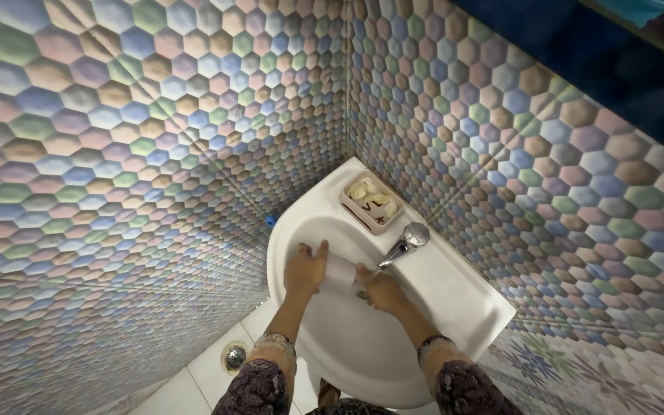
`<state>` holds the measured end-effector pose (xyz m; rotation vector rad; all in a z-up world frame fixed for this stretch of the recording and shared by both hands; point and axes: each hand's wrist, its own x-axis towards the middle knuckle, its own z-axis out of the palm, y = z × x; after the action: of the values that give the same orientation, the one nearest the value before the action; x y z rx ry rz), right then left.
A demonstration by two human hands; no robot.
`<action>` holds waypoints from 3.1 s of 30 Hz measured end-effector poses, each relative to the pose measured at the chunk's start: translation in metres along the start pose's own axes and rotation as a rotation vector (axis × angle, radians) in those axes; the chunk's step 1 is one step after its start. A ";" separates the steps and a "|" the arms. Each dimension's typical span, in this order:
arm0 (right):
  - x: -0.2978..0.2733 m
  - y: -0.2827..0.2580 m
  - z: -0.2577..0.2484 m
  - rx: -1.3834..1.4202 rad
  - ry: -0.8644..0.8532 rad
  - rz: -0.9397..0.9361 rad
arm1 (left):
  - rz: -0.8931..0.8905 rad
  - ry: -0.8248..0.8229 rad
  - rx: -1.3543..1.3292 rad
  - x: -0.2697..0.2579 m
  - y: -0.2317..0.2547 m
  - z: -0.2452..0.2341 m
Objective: The person washes their hands at a corner sink, then uses a green sponge and soap to scrub the basin, faucet, and a soap dispenser.
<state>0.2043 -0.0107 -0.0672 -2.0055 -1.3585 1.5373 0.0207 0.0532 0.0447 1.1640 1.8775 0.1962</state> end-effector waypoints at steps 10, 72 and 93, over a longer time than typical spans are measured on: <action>0.028 0.027 0.027 0.903 0.211 0.079 | -0.161 -0.188 -0.246 -0.008 -0.032 -0.004; -0.133 -0.055 -0.024 -0.282 0.308 -0.387 | 0.375 -0.576 -0.258 -0.007 -0.103 0.070; -0.163 0.006 -0.117 -0.214 0.973 -0.367 | 0.830 -0.517 0.475 -0.081 0.006 0.114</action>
<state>0.3086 -0.1072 0.0746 -2.0017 -1.3340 0.1683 0.1226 -0.0409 0.0294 2.0495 0.9264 -0.1070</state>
